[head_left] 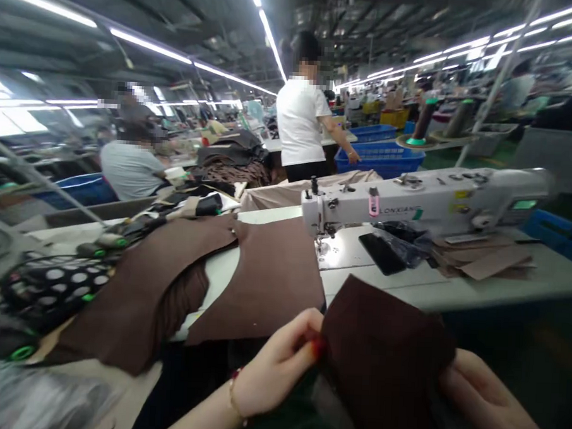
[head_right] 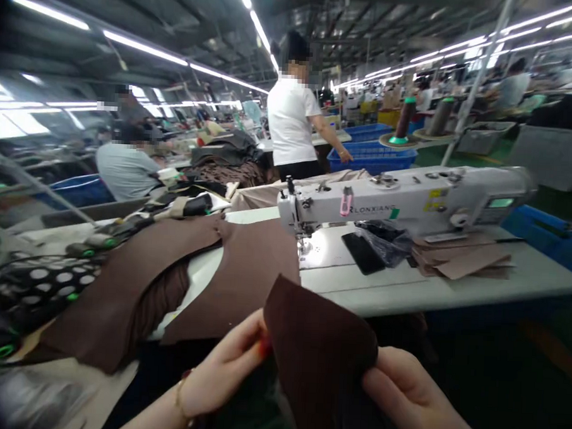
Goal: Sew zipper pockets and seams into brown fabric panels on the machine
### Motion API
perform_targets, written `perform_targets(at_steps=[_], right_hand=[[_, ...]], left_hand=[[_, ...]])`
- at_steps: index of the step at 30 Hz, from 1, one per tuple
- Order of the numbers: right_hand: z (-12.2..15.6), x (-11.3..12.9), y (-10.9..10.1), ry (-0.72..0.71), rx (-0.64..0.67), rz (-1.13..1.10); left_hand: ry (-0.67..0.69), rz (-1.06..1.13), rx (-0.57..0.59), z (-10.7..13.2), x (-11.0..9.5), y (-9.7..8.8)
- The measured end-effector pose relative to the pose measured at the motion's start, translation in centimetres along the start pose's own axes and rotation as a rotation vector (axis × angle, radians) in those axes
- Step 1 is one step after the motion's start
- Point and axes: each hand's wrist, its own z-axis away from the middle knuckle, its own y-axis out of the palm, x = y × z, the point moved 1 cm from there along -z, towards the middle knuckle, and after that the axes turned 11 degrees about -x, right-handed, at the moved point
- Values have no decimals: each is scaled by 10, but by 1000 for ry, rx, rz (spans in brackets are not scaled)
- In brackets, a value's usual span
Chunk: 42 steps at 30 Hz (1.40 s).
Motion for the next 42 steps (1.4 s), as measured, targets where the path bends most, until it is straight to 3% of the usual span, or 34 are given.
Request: perform_targets(at_steps=[1,3,5,6,8,10,12,14,16,18,23,27,32,37,42], right_hand=[[-10,-5,26,81,83,-98],[-31,-14,75,108,271,-258],[-57,-25,115,85,431,-282],[-72,-31,130,41,459,-240],[-107,-45,147,-185,411,2],[-140,-58,152,-537,208,394],[-165,-70,150,-696,105,603],[-178,-77,146,-819,117,786],[-181,-82,143,-951,160,973],[-175,-86,142,-1011,202,1070],[-148,-101,137,-1117,302,1134],[-143,-112,131,-1170,334,1109],[-145,-110,127,-1177,332,1073],[-146,-91,116,-1111,250,1076],[-157,-88,104,-1058,176,1130]], left_hand=[[-2,-92,-82,0,-7,-23],[70,-391,-279,-11,-21,-71],[139,-764,-358,-41,-26,-116],[144,-916,-349,-61,-21,-135],[118,-1108,-215,-107,6,-161],[68,-1177,-96,-151,51,-170],[58,-1170,-57,-183,101,-161],[63,-1151,-23,-199,144,-140],[71,-1130,-7,-199,174,-117],[88,-1109,6,-184,187,-98],[167,-1035,56,-131,179,-77],[115,-1054,-73,-118,171,-79],[84,-1098,-66,-129,166,-79],[149,-1059,16,-161,158,-68],[169,-989,73,-191,173,-59]])
